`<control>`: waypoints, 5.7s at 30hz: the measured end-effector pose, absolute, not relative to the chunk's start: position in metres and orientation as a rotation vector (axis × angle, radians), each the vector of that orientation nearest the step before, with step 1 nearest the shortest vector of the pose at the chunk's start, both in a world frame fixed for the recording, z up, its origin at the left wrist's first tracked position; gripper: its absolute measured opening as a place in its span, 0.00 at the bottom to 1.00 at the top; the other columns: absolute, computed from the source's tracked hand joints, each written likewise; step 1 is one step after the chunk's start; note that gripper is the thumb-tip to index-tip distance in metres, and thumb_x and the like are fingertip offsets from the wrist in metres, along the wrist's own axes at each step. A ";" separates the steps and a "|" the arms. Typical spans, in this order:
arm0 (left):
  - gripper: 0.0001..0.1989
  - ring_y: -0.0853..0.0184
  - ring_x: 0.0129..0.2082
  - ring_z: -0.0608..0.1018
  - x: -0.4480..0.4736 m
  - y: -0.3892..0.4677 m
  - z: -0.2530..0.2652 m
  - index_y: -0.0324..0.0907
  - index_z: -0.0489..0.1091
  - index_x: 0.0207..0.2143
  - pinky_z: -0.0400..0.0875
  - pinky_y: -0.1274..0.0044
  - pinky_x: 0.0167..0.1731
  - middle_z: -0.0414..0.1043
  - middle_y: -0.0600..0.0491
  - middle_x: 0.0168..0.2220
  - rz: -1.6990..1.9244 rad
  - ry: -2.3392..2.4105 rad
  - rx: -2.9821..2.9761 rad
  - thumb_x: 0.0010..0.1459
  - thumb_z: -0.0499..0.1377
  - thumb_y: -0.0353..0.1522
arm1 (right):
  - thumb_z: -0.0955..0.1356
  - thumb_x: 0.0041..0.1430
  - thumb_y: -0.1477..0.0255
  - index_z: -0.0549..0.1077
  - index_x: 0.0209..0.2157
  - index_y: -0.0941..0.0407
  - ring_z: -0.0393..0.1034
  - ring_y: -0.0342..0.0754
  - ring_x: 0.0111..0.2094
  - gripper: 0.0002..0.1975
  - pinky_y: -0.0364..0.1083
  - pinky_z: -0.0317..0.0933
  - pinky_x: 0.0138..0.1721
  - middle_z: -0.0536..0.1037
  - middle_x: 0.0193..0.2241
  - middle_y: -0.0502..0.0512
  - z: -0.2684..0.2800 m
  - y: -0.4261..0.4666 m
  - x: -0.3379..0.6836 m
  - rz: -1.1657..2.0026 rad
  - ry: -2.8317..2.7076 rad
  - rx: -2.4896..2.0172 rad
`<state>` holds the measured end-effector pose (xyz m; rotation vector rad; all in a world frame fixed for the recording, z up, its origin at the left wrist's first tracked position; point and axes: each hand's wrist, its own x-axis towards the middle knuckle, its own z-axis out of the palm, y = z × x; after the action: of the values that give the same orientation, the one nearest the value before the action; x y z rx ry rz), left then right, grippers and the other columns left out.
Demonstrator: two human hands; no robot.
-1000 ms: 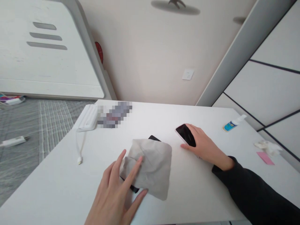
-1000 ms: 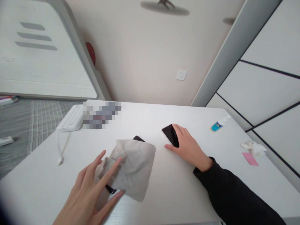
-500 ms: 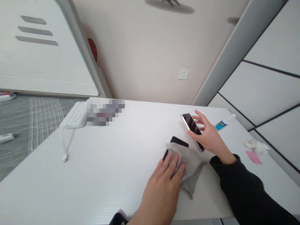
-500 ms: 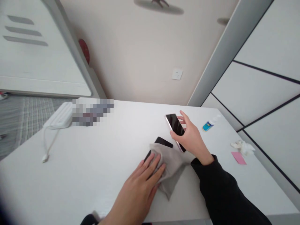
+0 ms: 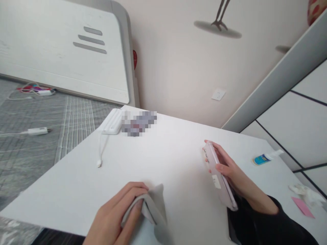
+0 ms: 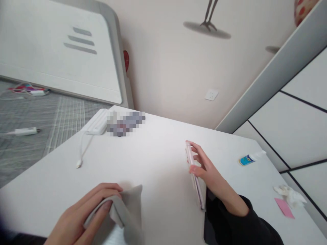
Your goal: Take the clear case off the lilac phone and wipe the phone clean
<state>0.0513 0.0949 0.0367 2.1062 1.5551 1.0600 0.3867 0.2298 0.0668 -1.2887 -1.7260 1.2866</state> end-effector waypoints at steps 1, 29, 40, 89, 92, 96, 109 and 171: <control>0.09 0.69 0.47 0.83 0.040 0.092 0.033 0.50 0.73 0.47 0.78 0.83 0.47 0.80 0.55 0.49 1.053 1.627 2.074 0.71 0.53 0.35 | 0.69 0.57 0.54 0.58 0.66 0.46 0.70 0.58 0.53 0.37 0.50 0.73 0.39 0.63 0.64 0.63 0.068 0.229 0.374 1.286 -1.809 -1.292; 0.35 0.50 0.57 0.74 0.061 0.082 0.022 0.39 0.61 0.67 0.73 0.61 0.53 0.73 0.44 0.60 0.812 1.905 2.473 0.63 0.61 0.45 | 0.63 0.70 0.52 0.70 0.49 0.53 0.76 0.59 0.40 0.20 0.51 0.62 0.37 0.75 0.47 0.61 0.065 0.243 0.257 0.326 -2.643 -1.745; 0.41 0.42 0.51 0.77 0.107 0.099 0.022 0.30 0.69 0.57 0.72 0.50 0.51 0.77 0.34 0.54 0.620 1.920 2.568 0.50 0.68 0.51 | 0.62 0.71 0.56 0.77 0.36 0.51 0.72 0.49 0.29 0.18 0.48 0.62 0.33 0.79 0.27 0.49 0.057 0.245 0.317 0.813 -2.398 -1.525; 0.31 0.61 0.49 0.78 0.034 0.143 0.051 0.44 0.61 0.61 0.75 0.73 0.48 0.71 0.48 0.51 0.862 1.533 2.472 0.60 0.67 0.40 | 0.69 0.68 0.64 0.78 0.51 0.55 0.76 0.45 0.44 0.14 0.45 0.68 0.48 0.81 0.43 0.53 0.039 0.231 0.321 2.043 -1.648 -0.673; 0.33 0.61 0.48 0.77 0.033 0.145 0.048 0.44 0.59 0.66 0.75 0.73 0.46 0.69 0.48 0.51 0.856 1.598 2.490 0.63 0.65 0.41 | 0.73 0.66 0.65 0.72 0.61 0.54 0.75 0.48 0.52 0.24 0.47 0.67 0.53 0.80 0.52 0.58 0.040 0.229 0.321 2.109 -1.635 -0.613; 0.39 0.60 0.45 0.77 0.032 0.145 0.045 0.48 0.53 0.72 0.76 0.72 0.42 0.67 0.47 0.49 0.786 1.602 2.559 0.64 0.64 0.41 | 0.73 0.66 0.61 0.69 0.65 0.56 0.76 0.51 0.55 0.29 0.48 0.66 0.56 0.80 0.54 0.61 0.041 0.227 0.320 2.161 -1.630 -0.548; 0.35 0.62 0.43 0.78 0.040 0.144 0.047 0.54 0.56 0.71 0.76 0.73 0.40 0.65 0.50 0.48 0.792 1.621 2.476 0.65 0.63 0.39 | 0.72 0.67 0.66 0.74 0.56 0.56 0.77 0.51 0.51 0.18 0.52 0.64 0.58 0.81 0.51 0.60 0.044 0.221 0.310 1.973 -1.644 -0.691; 0.38 0.50 0.69 0.67 0.040 0.143 0.053 0.42 0.40 0.76 0.69 0.57 0.65 0.56 0.41 0.73 0.757 1.435 2.851 0.69 0.53 0.29 | 0.72 0.65 0.68 0.72 0.53 0.56 0.80 0.50 0.47 0.17 0.51 0.71 0.51 0.84 0.45 0.59 0.041 0.208 0.302 1.979 -1.584 -0.638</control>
<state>0.0398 0.1428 0.0526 2.8511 1.4353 0.7574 0.3021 0.2084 0.0413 -0.6381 -1.5840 1.9788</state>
